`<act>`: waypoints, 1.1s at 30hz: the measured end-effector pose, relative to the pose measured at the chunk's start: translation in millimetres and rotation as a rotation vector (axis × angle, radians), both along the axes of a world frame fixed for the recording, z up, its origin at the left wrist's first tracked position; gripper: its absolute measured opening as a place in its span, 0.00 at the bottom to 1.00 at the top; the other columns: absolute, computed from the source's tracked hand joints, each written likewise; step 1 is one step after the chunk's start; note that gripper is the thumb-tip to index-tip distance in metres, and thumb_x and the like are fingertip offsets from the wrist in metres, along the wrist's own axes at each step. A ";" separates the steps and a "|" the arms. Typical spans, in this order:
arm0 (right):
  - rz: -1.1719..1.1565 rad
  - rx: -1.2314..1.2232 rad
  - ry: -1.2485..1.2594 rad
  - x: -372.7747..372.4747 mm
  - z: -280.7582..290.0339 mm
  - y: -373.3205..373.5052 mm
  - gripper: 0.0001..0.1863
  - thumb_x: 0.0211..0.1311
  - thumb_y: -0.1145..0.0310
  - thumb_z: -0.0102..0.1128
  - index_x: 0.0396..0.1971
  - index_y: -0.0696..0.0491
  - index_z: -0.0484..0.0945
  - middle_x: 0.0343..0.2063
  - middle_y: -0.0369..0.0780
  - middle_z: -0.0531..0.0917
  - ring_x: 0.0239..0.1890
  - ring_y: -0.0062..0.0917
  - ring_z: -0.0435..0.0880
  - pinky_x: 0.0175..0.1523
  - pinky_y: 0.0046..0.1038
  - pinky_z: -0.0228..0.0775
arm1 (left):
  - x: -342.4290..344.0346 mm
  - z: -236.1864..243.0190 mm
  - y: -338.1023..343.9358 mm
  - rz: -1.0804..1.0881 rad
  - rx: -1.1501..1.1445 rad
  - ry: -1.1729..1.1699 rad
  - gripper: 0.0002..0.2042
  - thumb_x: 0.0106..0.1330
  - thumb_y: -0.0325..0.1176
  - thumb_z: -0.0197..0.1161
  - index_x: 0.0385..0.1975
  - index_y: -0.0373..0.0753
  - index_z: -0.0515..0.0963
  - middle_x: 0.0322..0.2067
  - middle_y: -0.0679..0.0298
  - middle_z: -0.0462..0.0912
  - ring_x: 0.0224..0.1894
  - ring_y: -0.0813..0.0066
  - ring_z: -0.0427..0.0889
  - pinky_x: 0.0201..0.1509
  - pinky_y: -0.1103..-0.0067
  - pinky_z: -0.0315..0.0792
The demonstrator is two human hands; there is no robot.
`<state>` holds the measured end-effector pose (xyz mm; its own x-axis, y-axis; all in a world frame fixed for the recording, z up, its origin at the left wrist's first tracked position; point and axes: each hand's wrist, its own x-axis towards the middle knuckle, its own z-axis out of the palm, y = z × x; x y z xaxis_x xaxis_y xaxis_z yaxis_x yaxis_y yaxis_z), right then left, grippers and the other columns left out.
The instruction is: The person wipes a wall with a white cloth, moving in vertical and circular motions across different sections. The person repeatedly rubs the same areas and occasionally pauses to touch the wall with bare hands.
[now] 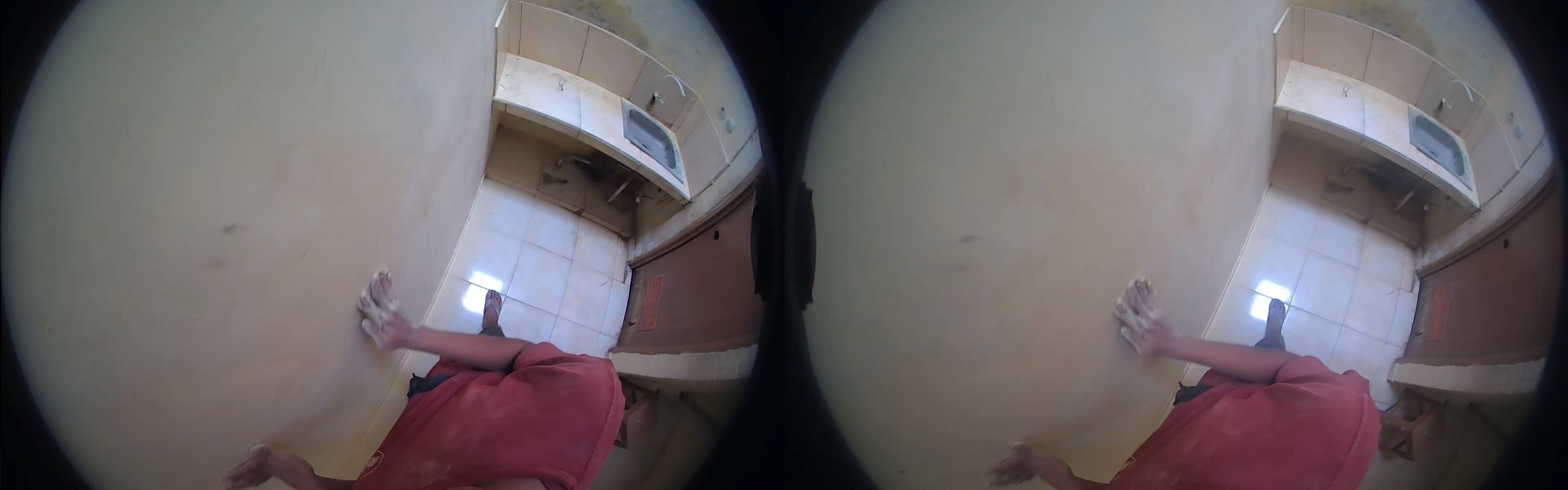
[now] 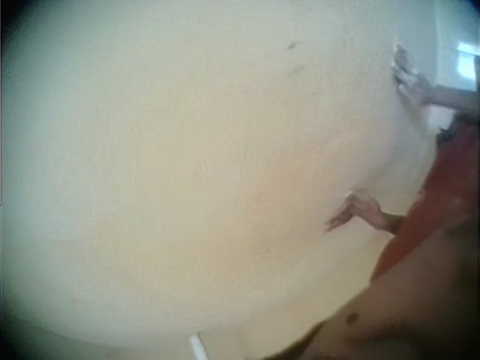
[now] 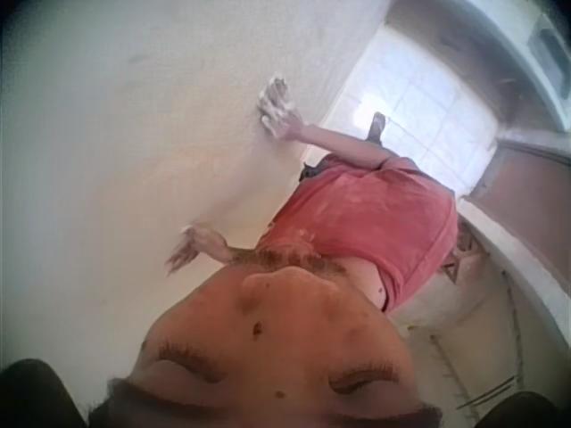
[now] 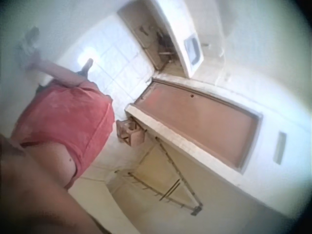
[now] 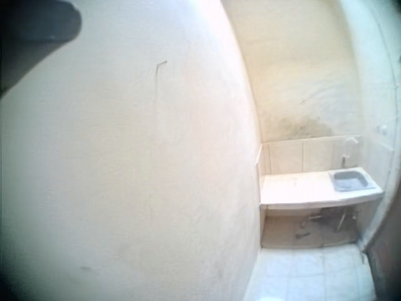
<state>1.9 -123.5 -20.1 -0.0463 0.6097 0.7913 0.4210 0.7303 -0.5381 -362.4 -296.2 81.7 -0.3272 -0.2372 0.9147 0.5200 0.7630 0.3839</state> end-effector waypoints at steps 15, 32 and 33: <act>-0.184 -0.025 0.202 33.4 95.0 53.9 0.40 0.66 0.67 0.47 0.74 0.61 0.43 0.74 0.59 0.33 0.76 0.56 0.29 0.76 0.55 0.22 | 4.5 3.9 -10.9 -0.033 -0.054 0.021 0.41 0.68 0.52 0.50 0.76 0.42 0.41 0.75 0.50 0.42 0.77 0.54 0.45 0.76 0.64 0.51; -0.205 -0.155 0.559 143.2 141.9 163.1 0.37 0.76 0.66 0.38 0.74 0.61 0.31 0.76 0.49 0.35 0.78 0.40 0.34 0.79 0.35 0.27 | 46.7 49.2 12.7 -0.135 0.123 -0.515 0.45 0.61 0.47 0.59 0.76 0.48 0.42 0.76 0.50 0.40 0.76 0.50 0.46 0.75 0.61 0.52; -0.186 -0.106 0.487 117.8 116.0 144.3 0.39 0.74 0.67 0.41 0.74 0.62 0.31 0.76 0.52 0.33 0.78 0.44 0.32 0.78 0.40 0.26 | 48.0 49.1 13.7 -0.123 0.123 -0.490 0.45 0.61 0.47 0.60 0.76 0.47 0.42 0.76 0.51 0.40 0.76 0.50 0.46 0.75 0.61 0.52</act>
